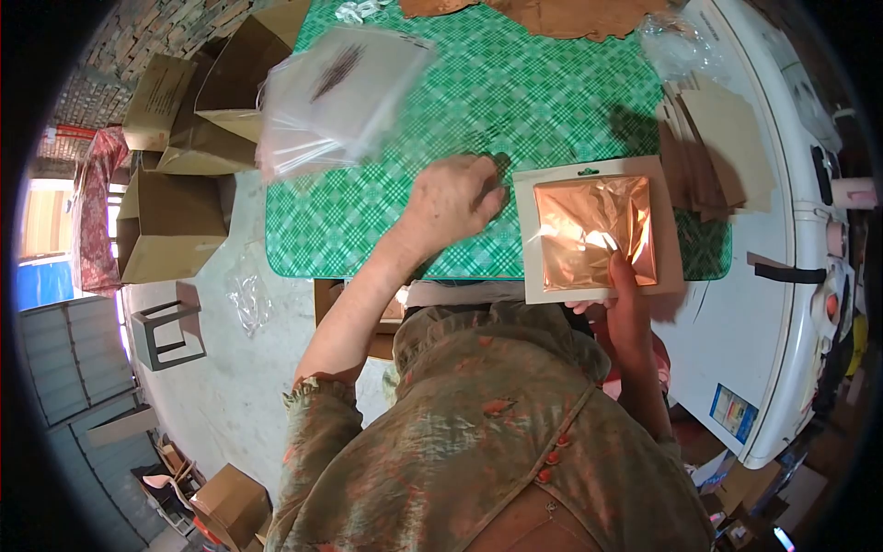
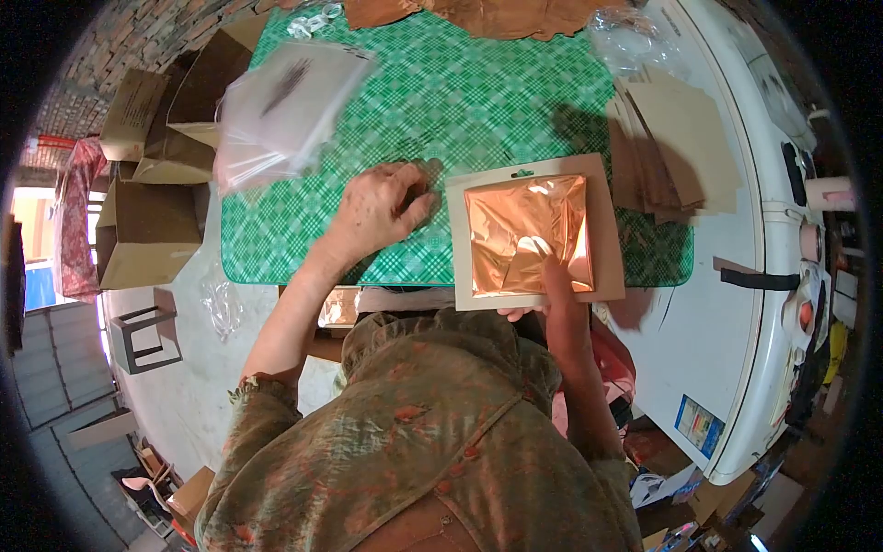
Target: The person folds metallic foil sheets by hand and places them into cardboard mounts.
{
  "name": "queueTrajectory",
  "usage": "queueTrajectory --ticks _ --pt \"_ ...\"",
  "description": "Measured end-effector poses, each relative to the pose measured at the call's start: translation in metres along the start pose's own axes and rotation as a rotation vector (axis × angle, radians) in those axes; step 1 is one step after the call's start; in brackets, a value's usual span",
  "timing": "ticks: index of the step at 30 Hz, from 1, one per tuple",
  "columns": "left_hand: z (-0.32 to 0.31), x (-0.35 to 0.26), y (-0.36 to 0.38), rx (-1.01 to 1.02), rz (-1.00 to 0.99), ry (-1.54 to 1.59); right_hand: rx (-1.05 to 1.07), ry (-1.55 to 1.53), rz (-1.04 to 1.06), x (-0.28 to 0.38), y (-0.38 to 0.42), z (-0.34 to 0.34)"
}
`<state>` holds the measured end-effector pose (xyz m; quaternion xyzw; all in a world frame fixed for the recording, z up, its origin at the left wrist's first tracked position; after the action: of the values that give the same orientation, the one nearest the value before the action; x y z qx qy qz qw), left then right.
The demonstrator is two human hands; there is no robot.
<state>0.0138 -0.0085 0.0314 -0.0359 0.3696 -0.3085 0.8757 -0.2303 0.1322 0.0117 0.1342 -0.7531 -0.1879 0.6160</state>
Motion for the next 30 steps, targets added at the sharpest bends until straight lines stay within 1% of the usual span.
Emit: queueTrajectory --ticks 2,6,7,9,12,13,16,20,22,23,25,27,30 --pt "0.001 -0.002 -0.004 0.009 0.021 -0.011 -0.009 0.040 -0.041 -0.002 0.005 0.004" --pt "0.000 -0.008 -0.007 0.064 0.082 -0.025 0.098 0.239 -0.122 0.002 0.017 -0.002" --pt "-0.001 -0.010 -0.007 0.063 0.096 -0.008 0.118 0.244 -0.173 -0.011 0.016 0.006" --pt "-0.003 -0.013 -0.007 0.047 0.097 0.008 0.057 0.298 -0.040 -0.014 0.015 -0.001" --pt "-0.006 -0.017 -0.006 0.021 0.073 0.002 0.116 0.261 -0.103 -0.004 0.023 -0.015" --pt "-0.006 -0.018 -0.005 0.027 0.078 -0.006 0.171 0.218 -0.102 -0.008 0.022 -0.015" --pt "-0.007 -0.020 -0.002 0.023 0.082 -0.014 0.212 0.225 -0.045 -0.007 0.021 -0.013" --pt "-0.009 -0.025 0.000 0.037 0.103 -0.047 0.065 0.215 0.045 -0.008 0.011 -0.008" --pt "-0.010 -0.029 -0.003 0.014 0.101 -0.070 0.090 0.239 -0.083 0.005 0.008 -0.005" --pt "-0.010 -0.030 -0.005 0.001 0.101 -0.081 0.151 0.247 -0.222 0.019 0.010 -0.001" --pt "-0.013 -0.031 -0.009 -0.015 0.094 -0.079 0.173 0.279 -0.364 0.026 0.010 0.004" --pt "-0.015 -0.029 -0.013 -0.028 0.082 -0.074 0.096 0.324 -0.366 0.026 0.006 0.010" --pt "-0.019 -0.025 -0.018 -0.035 0.068 -0.061 0.122 0.272 -0.253 0.037 0.002 0.018"
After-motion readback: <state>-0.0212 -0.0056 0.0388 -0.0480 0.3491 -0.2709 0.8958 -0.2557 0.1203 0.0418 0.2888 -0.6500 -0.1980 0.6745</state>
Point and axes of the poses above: each hand's wrist, its own y-axis away from the middle knuckle, its own z-axis out of the back of the hand, x = y × z, the point moved 3 cm from there along -y, towards the middle knuckle, and after that the axes turned 8 degrees about y, right-handed, at the moved point
